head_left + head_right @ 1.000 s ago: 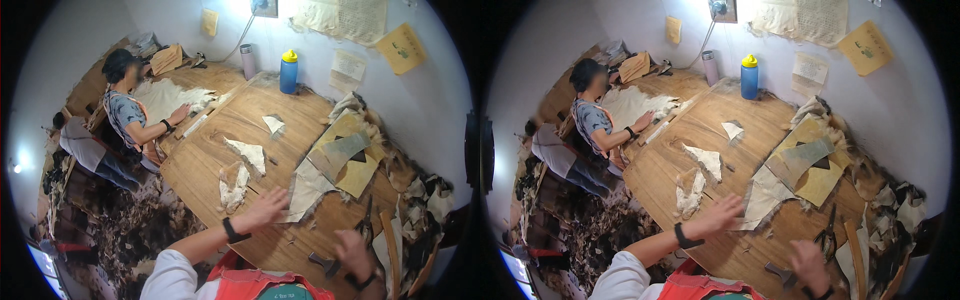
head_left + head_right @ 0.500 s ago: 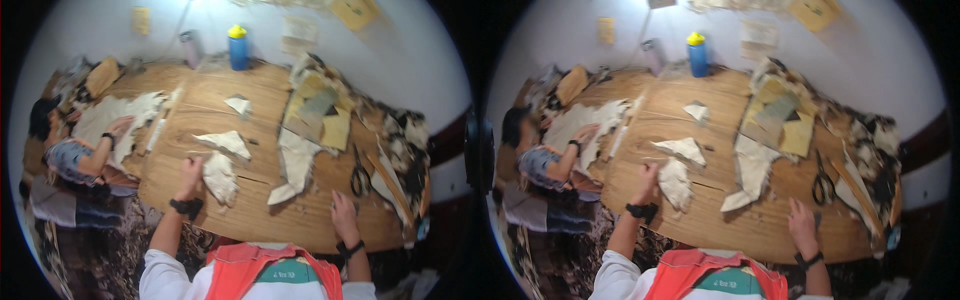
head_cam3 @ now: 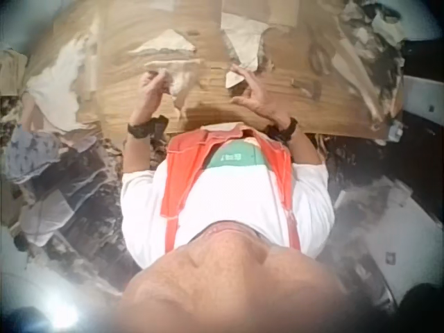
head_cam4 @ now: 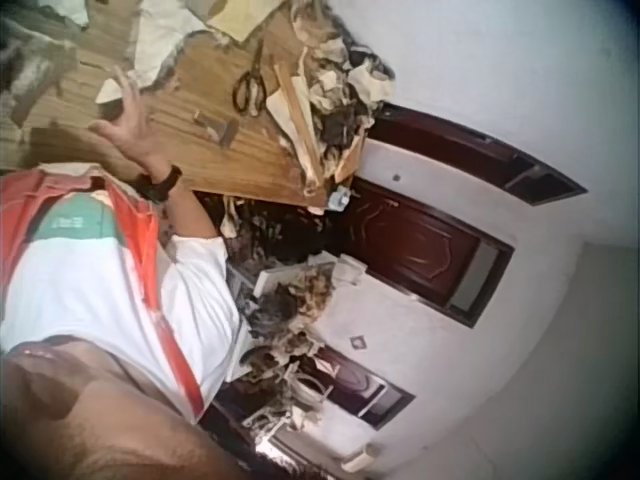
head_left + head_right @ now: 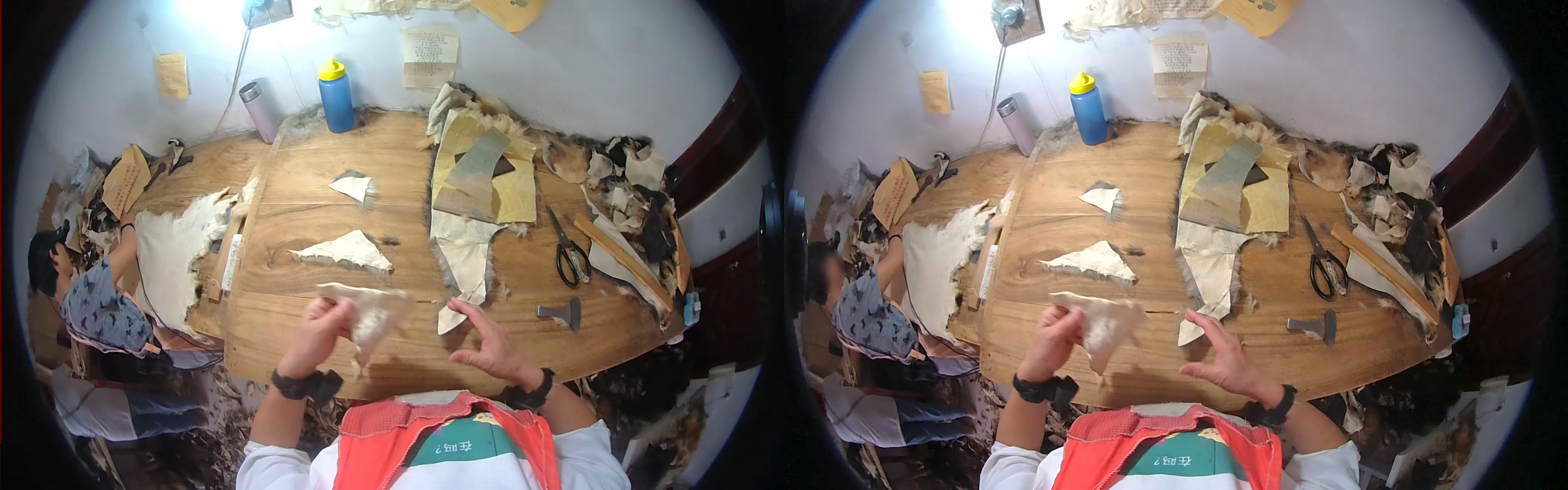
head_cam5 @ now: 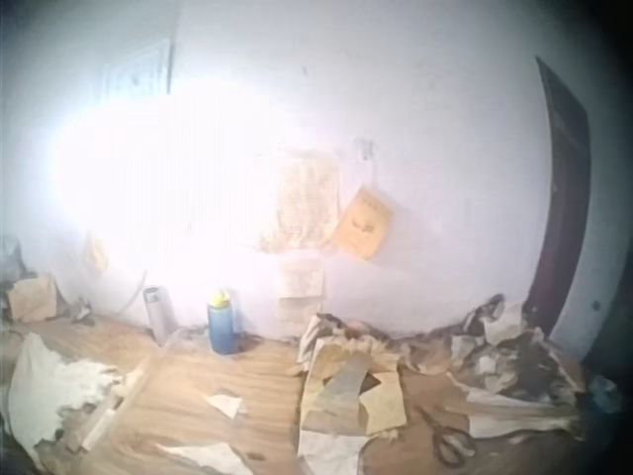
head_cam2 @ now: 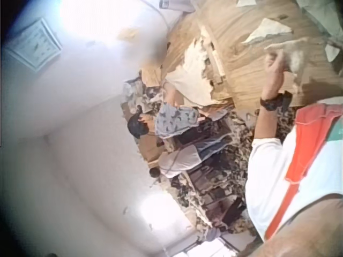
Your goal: Cutting pieces of leather and fur using a template and a hand knife in a workshop.
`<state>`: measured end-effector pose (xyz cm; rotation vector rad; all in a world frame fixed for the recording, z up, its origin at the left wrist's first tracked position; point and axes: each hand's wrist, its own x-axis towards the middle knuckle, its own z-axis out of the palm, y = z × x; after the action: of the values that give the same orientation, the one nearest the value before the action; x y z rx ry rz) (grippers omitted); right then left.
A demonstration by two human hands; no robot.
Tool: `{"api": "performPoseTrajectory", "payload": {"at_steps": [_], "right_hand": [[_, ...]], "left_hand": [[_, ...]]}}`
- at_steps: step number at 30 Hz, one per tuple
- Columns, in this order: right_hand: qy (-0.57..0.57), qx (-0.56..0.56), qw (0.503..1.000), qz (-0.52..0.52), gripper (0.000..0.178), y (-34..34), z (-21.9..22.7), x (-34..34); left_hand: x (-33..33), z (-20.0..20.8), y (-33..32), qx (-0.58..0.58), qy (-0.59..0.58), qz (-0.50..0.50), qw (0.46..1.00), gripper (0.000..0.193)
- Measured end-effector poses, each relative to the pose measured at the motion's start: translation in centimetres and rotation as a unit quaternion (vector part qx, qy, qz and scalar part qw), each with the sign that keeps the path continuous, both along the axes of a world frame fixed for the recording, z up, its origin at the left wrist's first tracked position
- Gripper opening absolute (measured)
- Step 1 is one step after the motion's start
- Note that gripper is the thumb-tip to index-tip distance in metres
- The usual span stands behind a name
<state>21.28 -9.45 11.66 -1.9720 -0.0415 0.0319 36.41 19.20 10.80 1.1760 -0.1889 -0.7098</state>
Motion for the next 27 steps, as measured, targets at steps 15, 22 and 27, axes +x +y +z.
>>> {"api": "performPoseTrajectory", "payload": {"at_steps": [15, 22, 27], "right_hand": [[0.12, 0.143, 0.981, -0.052, 0.025, -0.2, -2.2, -0.1], [0.07, 0.164, 0.96, -0.216, 0.02, -5.0, -1.0, -3.0], [0.079, 0.149, 0.945, -0.281, 0.019, -6.7, -1.9, -4.8]], "left_hand": [[13.4, -5.1, 0.1, 0.503, -0.445, -0.023, 0.741, 0.033], [16.7, -4.1, -2.4, 0.544, -0.431, -0.14, 0.706, 0.028], [16.3, 2.3, -6.8, 0.311, -0.262, -0.387, 0.827, 0.027]]}}
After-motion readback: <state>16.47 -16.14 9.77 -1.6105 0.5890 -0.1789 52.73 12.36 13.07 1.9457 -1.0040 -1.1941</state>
